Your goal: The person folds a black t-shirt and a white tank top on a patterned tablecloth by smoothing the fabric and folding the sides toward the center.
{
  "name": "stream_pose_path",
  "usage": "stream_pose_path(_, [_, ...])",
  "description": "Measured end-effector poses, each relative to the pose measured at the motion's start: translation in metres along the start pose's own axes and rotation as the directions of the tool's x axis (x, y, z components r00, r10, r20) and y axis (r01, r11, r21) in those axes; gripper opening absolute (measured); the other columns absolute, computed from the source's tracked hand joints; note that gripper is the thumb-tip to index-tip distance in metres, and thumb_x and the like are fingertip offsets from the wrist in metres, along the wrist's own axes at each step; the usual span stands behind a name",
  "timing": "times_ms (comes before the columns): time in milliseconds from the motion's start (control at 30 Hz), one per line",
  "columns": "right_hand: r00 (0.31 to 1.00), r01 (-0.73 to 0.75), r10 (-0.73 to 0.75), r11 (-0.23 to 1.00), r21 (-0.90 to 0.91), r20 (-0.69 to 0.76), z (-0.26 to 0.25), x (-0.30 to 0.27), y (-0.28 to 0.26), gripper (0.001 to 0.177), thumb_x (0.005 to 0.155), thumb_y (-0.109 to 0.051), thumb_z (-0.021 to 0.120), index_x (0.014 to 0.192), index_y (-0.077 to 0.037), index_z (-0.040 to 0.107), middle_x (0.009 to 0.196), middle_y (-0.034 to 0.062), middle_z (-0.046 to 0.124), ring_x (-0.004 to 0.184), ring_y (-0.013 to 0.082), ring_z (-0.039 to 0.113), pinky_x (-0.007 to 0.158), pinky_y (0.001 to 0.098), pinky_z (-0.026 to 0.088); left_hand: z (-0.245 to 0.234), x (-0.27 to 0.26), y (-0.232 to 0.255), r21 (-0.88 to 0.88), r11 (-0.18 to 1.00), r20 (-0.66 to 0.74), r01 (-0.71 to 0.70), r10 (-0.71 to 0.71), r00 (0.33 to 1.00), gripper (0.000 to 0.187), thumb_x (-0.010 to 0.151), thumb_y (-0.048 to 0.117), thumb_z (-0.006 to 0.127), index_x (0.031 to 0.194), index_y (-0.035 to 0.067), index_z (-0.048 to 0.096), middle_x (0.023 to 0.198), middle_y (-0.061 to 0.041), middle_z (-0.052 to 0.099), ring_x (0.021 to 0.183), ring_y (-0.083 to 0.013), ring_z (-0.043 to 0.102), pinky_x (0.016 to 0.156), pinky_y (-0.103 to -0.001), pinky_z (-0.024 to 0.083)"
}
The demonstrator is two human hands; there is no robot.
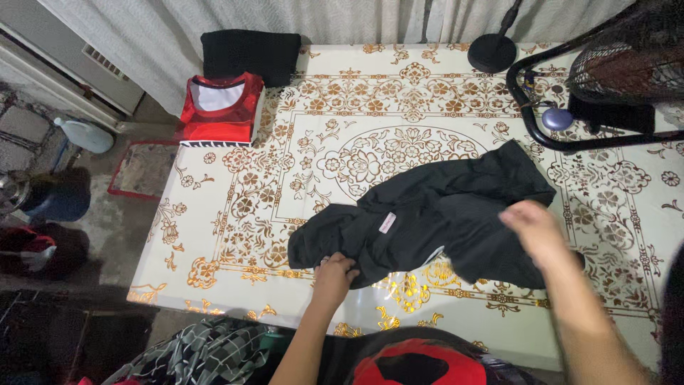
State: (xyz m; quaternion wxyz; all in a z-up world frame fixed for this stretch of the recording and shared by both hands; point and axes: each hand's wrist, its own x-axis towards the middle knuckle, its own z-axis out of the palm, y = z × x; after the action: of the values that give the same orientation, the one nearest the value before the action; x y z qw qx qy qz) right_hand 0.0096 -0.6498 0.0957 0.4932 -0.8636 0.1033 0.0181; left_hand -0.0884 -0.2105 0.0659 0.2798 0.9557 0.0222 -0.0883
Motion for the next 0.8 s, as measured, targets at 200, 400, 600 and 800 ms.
stream_pose_path(200, [0.916, -0.215, 0.278, 0.948, 0.234, -0.288, -0.118, 0.007, 0.02, 0.02, 0.109, -0.03, 0.07, 0.124, -0.018, 0.071, 0.093, 0.0041, 0.058, 0.067, 0.0216, 0.045, 0.05, 0.0452, 0.032, -0.015, -0.008, 0.015, -0.027, 0.999, -0.028, -0.028, 0.027, 0.999, 0.026, 0.085, 0.028, 0.076, 0.11, 0.021, 0.078, 0.113, 0.0, 0.064, 0.11, -0.0292, 0.058, 0.093, -0.05, 0.041])
stream_pose_path(400, [0.925, -0.047, 0.065, 0.997, 0.059, -0.373, -0.11, 0.019, 0.071, 0.014, 0.109, -0.018, 0.07, 0.114, -0.005, 0.07, 0.102, 0.0, 0.068, 0.09, 0.0148, 0.06, 0.082, 0.0327, 0.048, -0.017, -0.015, 0.019, 0.098, 0.98, 0.026, -0.174, 0.173, 0.985, 0.024, 0.081, 0.028, 0.079, 0.105, 0.023, 0.079, 0.113, 0.007, 0.064, 0.118, -0.025, 0.051, 0.096, -0.048, 0.035])
stream_pose_path(600, [0.864, 0.147, -0.435, 0.7, -0.699, -0.254, -0.071, -0.014, 0.052, 0.012, 0.084, -0.003, 0.074, 0.094, -0.01, 0.076, 0.109, 0.0168, 0.069, 0.109, 0.0341, 0.066, 0.098, 0.0396, 0.053, -0.02, -0.023, -0.009, 0.111, 0.955, -0.121, -0.276, 0.289, 0.95, 0.028, 0.078, 0.027, 0.079, 0.104, 0.016, 0.076, 0.113, 0.005, 0.062, 0.114, -0.0247, 0.052, 0.095, -0.046, 0.038])
stream_pose_path(800, [0.96, 0.188, -0.084, 0.9, -0.394, 0.268, -0.036, -0.018, 0.039, 0.019, 0.084, -0.013, 0.074, 0.102, -0.016, 0.078, 0.1, 0.0053, 0.073, 0.094, 0.0237, 0.074, 0.085, 0.0343, 0.056, -0.019, -0.032, -0.019, 0.15, 0.961, -0.096, -0.23, 0.246, 0.965, 0.023, 0.078, 0.024, 0.078, 0.099, 0.017, 0.08, 0.104, 0.002, 0.064, 0.109, -0.0268, 0.053, 0.093, -0.048, 0.037])
